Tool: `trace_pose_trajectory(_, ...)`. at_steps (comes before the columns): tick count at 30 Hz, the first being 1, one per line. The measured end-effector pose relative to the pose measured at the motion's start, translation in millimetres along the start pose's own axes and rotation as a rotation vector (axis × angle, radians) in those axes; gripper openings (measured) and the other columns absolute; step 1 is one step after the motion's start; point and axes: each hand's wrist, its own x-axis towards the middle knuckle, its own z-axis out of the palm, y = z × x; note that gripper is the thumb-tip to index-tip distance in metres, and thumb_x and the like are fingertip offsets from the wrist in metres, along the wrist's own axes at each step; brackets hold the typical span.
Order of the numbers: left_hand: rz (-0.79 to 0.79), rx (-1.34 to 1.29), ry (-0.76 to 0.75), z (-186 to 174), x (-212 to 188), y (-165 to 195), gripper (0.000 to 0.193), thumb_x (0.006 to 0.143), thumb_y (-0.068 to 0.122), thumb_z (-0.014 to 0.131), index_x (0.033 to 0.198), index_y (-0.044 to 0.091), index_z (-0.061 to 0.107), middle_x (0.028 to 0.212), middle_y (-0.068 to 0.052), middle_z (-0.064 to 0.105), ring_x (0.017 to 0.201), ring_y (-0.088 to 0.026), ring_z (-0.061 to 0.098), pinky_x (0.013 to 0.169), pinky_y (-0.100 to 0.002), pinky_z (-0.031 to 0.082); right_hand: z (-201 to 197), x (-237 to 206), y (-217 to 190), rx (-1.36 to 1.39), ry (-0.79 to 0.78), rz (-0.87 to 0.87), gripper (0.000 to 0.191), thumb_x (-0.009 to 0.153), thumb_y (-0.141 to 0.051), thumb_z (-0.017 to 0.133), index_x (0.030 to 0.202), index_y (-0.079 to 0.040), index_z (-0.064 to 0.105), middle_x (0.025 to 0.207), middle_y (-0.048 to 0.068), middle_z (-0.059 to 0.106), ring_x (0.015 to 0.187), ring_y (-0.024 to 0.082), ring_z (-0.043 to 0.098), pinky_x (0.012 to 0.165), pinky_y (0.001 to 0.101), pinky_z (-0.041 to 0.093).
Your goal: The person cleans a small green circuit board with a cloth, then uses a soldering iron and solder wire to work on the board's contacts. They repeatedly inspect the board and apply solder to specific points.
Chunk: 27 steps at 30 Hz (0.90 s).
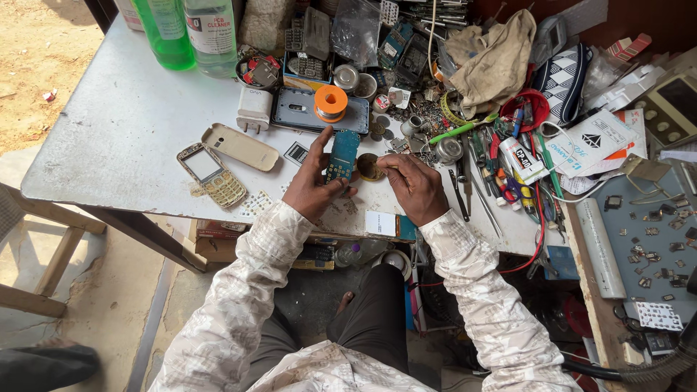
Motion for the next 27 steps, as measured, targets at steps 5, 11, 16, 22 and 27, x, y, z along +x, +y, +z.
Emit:
trace_pose_trajectory(5, 0.001, 0.003, 0.0, -1.1, -0.8, -0.8, 0.091, 0.092, -0.015, 0.052, 0.163, 0.023, 0.008, 0.142, -0.021, 0.046, 0.121, -0.031, 0.065, 0.093, -0.039, 0.064, 0.0, 1.3, 0.8, 0.161, -0.04, 0.308, 0.014, 0.103, -0.007, 0.064, 0.115, -0.001, 0.065, 0.105, 0.01, 0.077, 0.097, 0.015, 0.076, 0.08, 0.0301, 0.064)
trace_pose_trajectory(11, -0.001, 0.002, 0.002, -1.9, 1.1, -2.5, 0.093, 0.09, -0.017, 0.05, 0.162, 0.023, 0.008, 0.14, -0.021, 0.048, 0.121, -0.03, 0.066, 0.094, -0.039, 0.065, 2.5, 0.2, 7.2, 0.434, 0.007, 0.398, 0.014, 0.105, -0.009, 0.061, 0.115, 0.001, 0.063, 0.11, 0.011, 0.074, 0.103, 0.016, 0.075, 0.09, 0.0304, 0.065)
trace_pose_trajectory(16, 0.022, -0.013, -0.006, -1.9, -0.7, -1.5, 0.092, 0.09, -0.018, 0.049, 0.163, 0.021, 0.009, 0.141, -0.019, 0.051, 0.117, -0.027, 0.068, 0.091, -0.038, 0.064, -0.8, 1.3, 13.0, 0.775, 0.09, 0.511, 0.017, 0.104, -0.009, 0.062, 0.119, -0.002, 0.06, 0.115, 0.014, 0.072, 0.105, 0.019, 0.073, 0.093, 0.0342, 0.064)
trace_pose_trajectory(22, -0.036, -0.154, -0.07, -4.6, -3.6, 4.5, 0.094, 0.087, -0.019, 0.047, 0.164, 0.02, 0.011, 0.141, -0.019, 0.051, 0.113, -0.026, 0.069, 0.092, -0.039, 0.063, -5.4, -0.4, 13.0, 1.037, 0.167, 0.52, 0.017, 0.103, -0.008, 0.065, 0.119, -0.002, 0.061, 0.116, 0.015, 0.072, 0.104, 0.021, 0.073, 0.093, 0.038, 0.063)
trace_pose_trajectory(27, -0.015, -0.211, -0.109, -4.0, -2.9, 6.6, 0.091, 0.09, -0.019, 0.05, 0.165, 0.018, 0.012, 0.141, -0.021, 0.051, 0.111, -0.025, 0.068, 0.092, -0.04, 0.063, 5.2, 0.9, 7.3, 0.918, 0.04, 0.362, 0.014, 0.106, -0.006, 0.065, 0.119, -0.001, 0.063, 0.121, 0.017, 0.072, 0.102, 0.019, 0.071, 0.095, 0.0342, 0.06)
